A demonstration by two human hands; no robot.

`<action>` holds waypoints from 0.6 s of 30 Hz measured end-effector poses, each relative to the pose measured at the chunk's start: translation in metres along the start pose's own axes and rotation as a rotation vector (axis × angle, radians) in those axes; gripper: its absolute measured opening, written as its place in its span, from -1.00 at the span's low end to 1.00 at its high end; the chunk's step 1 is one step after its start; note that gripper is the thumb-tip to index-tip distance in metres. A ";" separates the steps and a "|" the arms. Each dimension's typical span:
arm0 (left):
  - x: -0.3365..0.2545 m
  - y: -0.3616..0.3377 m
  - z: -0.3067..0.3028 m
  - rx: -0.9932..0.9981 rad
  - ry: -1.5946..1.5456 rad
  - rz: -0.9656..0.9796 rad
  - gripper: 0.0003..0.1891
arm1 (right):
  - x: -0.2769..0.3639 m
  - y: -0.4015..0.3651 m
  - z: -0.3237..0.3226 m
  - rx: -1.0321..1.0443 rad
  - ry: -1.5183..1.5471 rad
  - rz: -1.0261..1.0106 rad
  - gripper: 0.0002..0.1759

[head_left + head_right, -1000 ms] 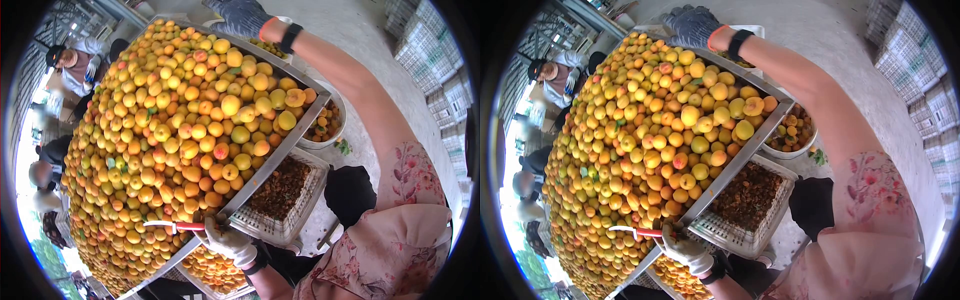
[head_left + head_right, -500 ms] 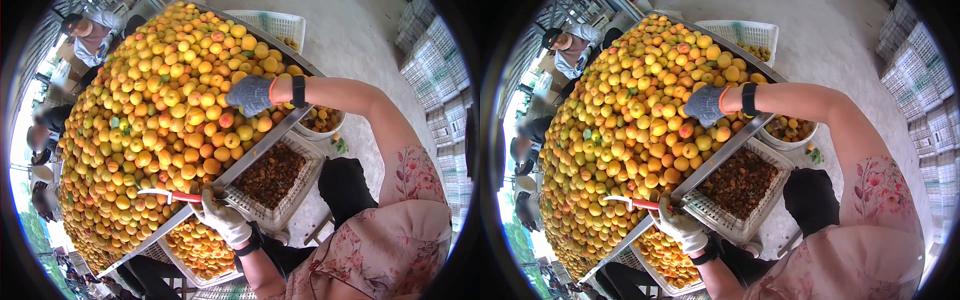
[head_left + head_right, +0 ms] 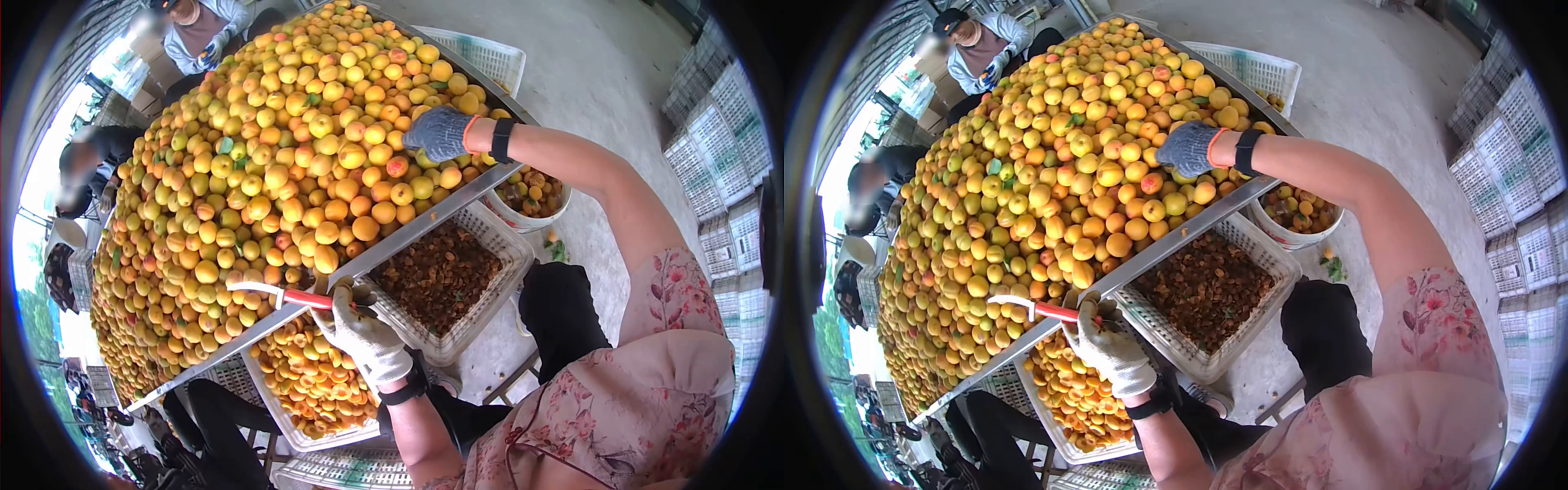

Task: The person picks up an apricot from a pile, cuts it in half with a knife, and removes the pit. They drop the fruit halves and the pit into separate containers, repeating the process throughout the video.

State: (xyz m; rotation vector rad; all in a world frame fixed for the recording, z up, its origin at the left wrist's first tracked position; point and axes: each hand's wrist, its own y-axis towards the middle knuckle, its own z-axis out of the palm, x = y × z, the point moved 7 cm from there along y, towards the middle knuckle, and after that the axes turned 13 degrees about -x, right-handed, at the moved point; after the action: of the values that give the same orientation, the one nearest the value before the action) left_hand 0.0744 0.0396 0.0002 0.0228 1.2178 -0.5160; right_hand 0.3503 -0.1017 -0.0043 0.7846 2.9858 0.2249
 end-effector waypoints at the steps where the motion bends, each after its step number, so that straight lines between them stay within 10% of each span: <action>1: -0.004 -0.001 -0.002 -0.001 -0.002 0.020 -0.68 | 0.002 -0.004 -0.002 0.074 0.004 0.028 -0.61; 6: -0.009 -0.010 -0.006 0.039 0.034 0.070 -0.65 | 0.012 0.001 0.003 0.335 0.001 0.187 -0.60; 16: -0.025 -0.024 -0.031 0.019 -0.047 0.094 -0.67 | -0.005 -0.011 -0.029 -0.210 0.404 0.321 -0.57; 18: -0.024 -0.031 -0.032 0.005 -0.086 0.037 -0.68 | 0.017 -0.019 -0.031 0.119 0.223 0.214 -0.61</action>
State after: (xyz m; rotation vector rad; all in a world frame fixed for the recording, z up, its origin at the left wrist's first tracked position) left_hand 0.0276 0.0307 0.0182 0.0268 1.1303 -0.4828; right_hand 0.3239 -0.1143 0.0228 1.1671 3.1424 0.1530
